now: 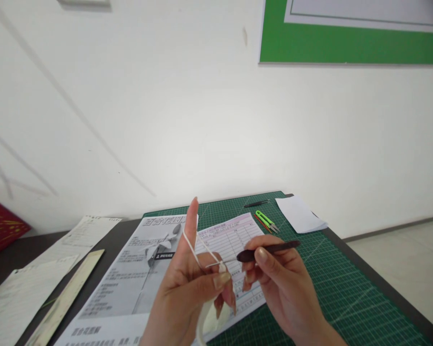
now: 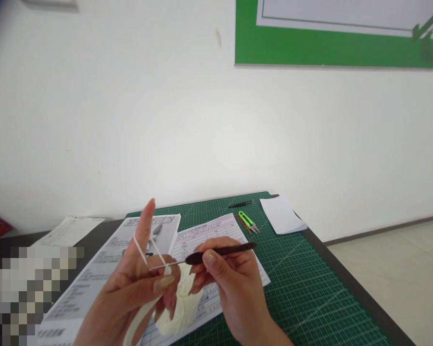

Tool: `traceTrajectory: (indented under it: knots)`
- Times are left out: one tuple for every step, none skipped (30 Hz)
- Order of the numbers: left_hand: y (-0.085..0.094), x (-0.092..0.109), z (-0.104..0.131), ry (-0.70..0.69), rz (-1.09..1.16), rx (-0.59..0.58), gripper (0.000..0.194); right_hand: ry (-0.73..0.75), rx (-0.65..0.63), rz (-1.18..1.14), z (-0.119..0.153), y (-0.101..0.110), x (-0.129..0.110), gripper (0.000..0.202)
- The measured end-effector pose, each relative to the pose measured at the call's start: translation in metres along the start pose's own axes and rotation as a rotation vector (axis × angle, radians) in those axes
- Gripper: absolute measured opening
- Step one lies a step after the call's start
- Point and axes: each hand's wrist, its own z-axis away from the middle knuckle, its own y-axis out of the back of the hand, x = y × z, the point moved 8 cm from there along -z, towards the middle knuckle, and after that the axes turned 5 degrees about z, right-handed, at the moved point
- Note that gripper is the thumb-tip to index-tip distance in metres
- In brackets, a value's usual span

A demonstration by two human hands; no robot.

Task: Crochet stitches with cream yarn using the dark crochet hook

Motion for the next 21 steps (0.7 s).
traceTrajectory:
  knots:
    - [0.0002, -0.0008, -0.0004, 0.022, 0.004, -0.016, 0.097, -0.022, -0.008, -0.015, -0.0003, -0.0012, 0.002, 0.009]
    - [-0.0003, -0.0017, -0.0008, 0.044, 0.011, -0.043, 0.1, -0.038, -0.014, -0.026, -0.0005, -0.0022, 0.0034, 0.009]
    - [-0.0014, -0.0025, -0.0012, 0.061, 0.022, -0.078, 0.102, -0.051, -0.023, -0.033, -0.0005, -0.0032, 0.0043, 0.01]
    - [-0.0028, -0.003, -0.0016, 0.067, 0.037, -0.118, 0.104, -0.061, -0.025, -0.04, -0.0004, -0.0036, 0.0049, 0.01]
    - [-0.004, -0.0039, -0.002, 0.074, 0.047, -0.153, 0.106, -0.067, -0.02, -0.048, -0.0005, -0.0033, 0.0051, 0.01]
    - [-0.0044, -0.0052, -0.0024, 0.079, 0.048, -0.178, 0.108, -0.072, -0.011, -0.055, -0.0006, -0.0025, 0.0053, 0.01]
    - [-0.0039, -0.0068, -0.0029, 0.082, 0.043, -0.188, 0.109, -0.074, -0.001, -0.062, -0.0008, -0.0017, 0.0052, 0.01]
    - [-0.0032, -0.0079, -0.0035, 0.076, 0.039, -0.191, 0.109, -0.075, 0.007, -0.065, -0.0012, -0.001, 0.0051, 0.011]
    - [-0.0025, -0.0087, -0.0039, 0.068, 0.032, -0.191, 0.109, -0.074, 0.011, -0.067, -0.0016, -0.0007, 0.0051, 0.011]
    - [-0.0032, -0.0088, -0.0039, 0.054, 0.032, -0.206, 0.108, -0.069, 0.011, -0.067, -0.002, -0.0007, 0.0048, 0.01]
    - [-0.0042, -0.009, -0.0036, 0.045, 0.025, -0.219, 0.106, -0.057, 0.011, -0.065, -0.0024, -0.0007, 0.0042, 0.01]
    - [-0.0052, -0.0088, -0.003, 0.038, 0.014, -0.229, 0.105, -0.042, 0.013, -0.057, -0.0027, -0.0005, 0.0034, 0.01]
    - [-0.0057, -0.0086, -0.0023, 0.036, -0.008, -0.228, 0.103, -0.021, 0.014, -0.048, -0.0028, -0.0004, 0.0022, 0.009]
    - [-0.005, -0.0089, -0.0017, 0.044, -0.045, -0.21, 0.102, 0.0, 0.015, -0.035, -0.0028, -0.0002, 0.001, 0.009]
    - [-0.004, -0.0088, -0.001, 0.053, -0.086, -0.188, 0.1, 0.018, 0.015, -0.021, -0.0026, -0.0002, 0.0, 0.009]
    - [-0.0031, -0.0079, -0.0003, 0.056, -0.123, -0.166, 0.099, 0.03, 0.018, -0.009, -0.0025, 0.0001, -0.0006, 0.009]
    - [-0.0027, -0.0066, 0.0002, 0.056, -0.153, -0.151, 0.098, 0.036, 0.019, 0.0, -0.0024, 0.0002, -0.0008, 0.008]
    - [-0.0028, -0.0052, 0.0005, 0.054, -0.168, -0.144, 0.098, 0.036, 0.02, 0.003, -0.0024, 0.0004, -0.0005, 0.008]
    - [-0.0029, -0.0044, 0.0005, 0.058, -0.169, -0.138, 0.098, 0.033, 0.022, 0.001, -0.0027, 0.0009, -0.0002, 0.008]
    - [-0.0032, -0.0043, 0.0002, 0.069, -0.156, -0.136, 0.099, 0.02, 0.016, -0.003, -0.0033, 0.0007, 0.001, 0.009]
    - [-0.0035, -0.0046, -0.0003, 0.083, -0.136, -0.137, 0.1, 0.001, 0.013, -0.014, -0.0041, 0.0008, 0.0025, 0.009]
